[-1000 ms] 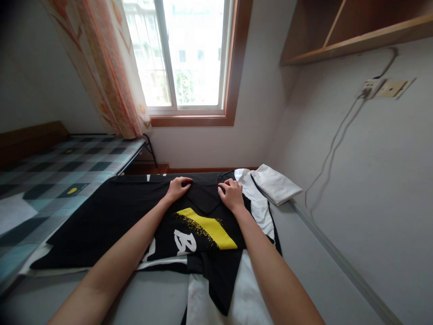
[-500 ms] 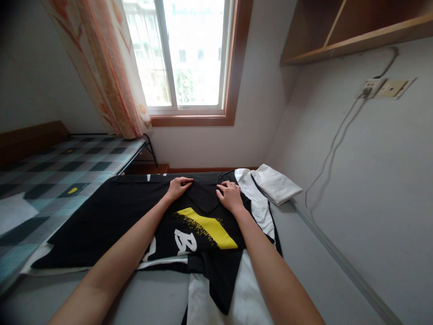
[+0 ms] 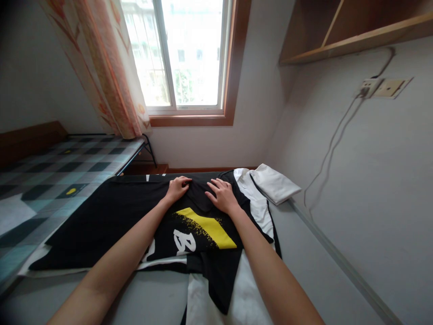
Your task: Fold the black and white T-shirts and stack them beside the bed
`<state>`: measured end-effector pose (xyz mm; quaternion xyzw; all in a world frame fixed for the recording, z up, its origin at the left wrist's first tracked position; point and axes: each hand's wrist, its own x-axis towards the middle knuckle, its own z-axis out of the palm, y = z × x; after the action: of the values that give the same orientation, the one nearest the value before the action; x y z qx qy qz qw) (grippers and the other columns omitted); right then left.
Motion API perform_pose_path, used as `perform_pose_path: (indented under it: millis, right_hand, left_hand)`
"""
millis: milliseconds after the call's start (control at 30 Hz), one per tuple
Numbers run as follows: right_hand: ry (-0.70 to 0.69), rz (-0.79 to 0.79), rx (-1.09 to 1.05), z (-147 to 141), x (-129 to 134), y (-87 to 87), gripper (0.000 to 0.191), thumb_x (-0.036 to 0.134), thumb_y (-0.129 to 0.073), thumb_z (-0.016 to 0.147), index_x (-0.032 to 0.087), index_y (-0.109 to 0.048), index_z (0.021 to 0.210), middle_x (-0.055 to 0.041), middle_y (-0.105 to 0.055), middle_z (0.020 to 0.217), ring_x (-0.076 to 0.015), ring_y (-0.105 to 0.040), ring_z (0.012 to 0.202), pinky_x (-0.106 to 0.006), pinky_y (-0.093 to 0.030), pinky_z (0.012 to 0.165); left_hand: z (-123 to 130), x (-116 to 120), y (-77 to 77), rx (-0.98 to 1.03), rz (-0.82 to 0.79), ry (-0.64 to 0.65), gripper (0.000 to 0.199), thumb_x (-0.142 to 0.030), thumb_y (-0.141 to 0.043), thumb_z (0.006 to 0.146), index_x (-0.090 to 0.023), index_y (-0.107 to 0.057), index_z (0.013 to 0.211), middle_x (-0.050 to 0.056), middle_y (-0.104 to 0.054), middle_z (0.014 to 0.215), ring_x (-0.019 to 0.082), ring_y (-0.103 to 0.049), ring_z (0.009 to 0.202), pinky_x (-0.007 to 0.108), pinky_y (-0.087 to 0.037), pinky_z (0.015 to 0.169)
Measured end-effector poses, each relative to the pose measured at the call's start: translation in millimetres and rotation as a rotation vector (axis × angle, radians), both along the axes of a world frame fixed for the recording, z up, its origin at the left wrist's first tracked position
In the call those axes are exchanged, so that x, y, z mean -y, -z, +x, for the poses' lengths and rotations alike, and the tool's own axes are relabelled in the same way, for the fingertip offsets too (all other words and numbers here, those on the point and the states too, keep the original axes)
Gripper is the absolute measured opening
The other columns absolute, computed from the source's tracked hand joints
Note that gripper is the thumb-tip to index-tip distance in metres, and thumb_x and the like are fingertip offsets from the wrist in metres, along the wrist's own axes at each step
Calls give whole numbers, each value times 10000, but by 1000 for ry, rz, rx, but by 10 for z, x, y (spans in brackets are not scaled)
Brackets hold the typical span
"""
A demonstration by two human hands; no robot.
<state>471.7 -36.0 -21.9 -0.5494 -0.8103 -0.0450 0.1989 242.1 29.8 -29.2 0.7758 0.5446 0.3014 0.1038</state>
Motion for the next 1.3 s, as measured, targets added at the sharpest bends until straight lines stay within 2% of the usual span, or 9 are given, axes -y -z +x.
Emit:
perform_pose_path:
  millis: [167,300,433,500,667,733,933,1133,1300]
  right_hand:
    - [-22,-196,99,-73,8,39,621,583,-318,951,235,-424,1454,-76,-335,1547,-265,-266,1428,-460,-213,1133]
    - [-13,-216,99,-70,10,32,616,574,-312,955,240,-408,1463,-73,-317,1555,-251,-244,1440,-453,-201,1146]
    - [-12,-218,89,-71,15,26,603,560,-324,958,238,-417,1459,-72,-324,1551,-252,-251,1437,-454,-204,1148]
    - [-11,-218,88,-71,12,32,597,552,-330,959,237,-420,1458,-72,-325,1550,-253,-250,1437,-453,-207,1148]
    - [-17,-222,90,-67,3,46,588,536,-338,961,237,-415,1461,-75,-318,1553,-256,-239,1441,-450,-214,1146]
    - [-16,-220,89,-65,2,48,585,533,-339,962,239,-413,1462,-73,-318,1553,-257,-241,1441,-450,-216,1146]
    - [-14,-213,80,-62,-1,59,572,526,-350,960,249,-422,1456,-70,-324,1550,-256,-250,1438,-451,-221,1144]
    - [-9,-210,80,-54,-3,53,566,521,-346,963,251,-427,1453,-64,-334,1547,-247,-257,1436,-443,-216,1148]
    - [-3,-232,85,-52,8,31,563,520,-339,965,259,-417,1458,-53,-320,1553,-233,-244,1441,-436,-207,1153]
  left_hand:
    - [3,1,7,-21,-6,0,288,-202,-566,861,-290,-698,1101,12,-683,1172,230,-607,1049,385,-420,929]
    - [4,27,-11,-36,13,-30,297,-220,-584,857,-284,-678,1132,27,-677,1181,246,-589,1073,383,-423,915]
    - [38,81,-54,-38,142,-45,220,-253,-554,888,-244,-696,1056,53,-676,1120,242,-577,1061,391,-406,928]
    - [76,114,-76,-48,183,14,210,-273,-516,916,-242,-708,996,51,-680,1060,225,-573,1042,385,-395,945]
    - [169,166,-65,-150,130,303,203,-299,-530,908,-246,-718,961,49,-664,1001,203,-572,973,352,-425,907]
    - [186,168,-40,-160,121,337,182,-294,-562,885,-248,-716,971,49,-650,1001,205,-569,958,349,-436,889]
    - [198,177,-10,-175,130,272,177,-296,-567,881,-244,-694,994,50,-628,1021,216,-556,982,356,-426,893]
    - [171,167,-8,-177,69,22,263,-390,-561,879,-249,-640,1086,76,-594,1109,264,-521,1086,432,-382,934]
    - [56,104,-8,-179,20,-66,297,-400,-544,882,-248,-614,1127,88,-586,1119,276,-518,1101,446,-372,943]
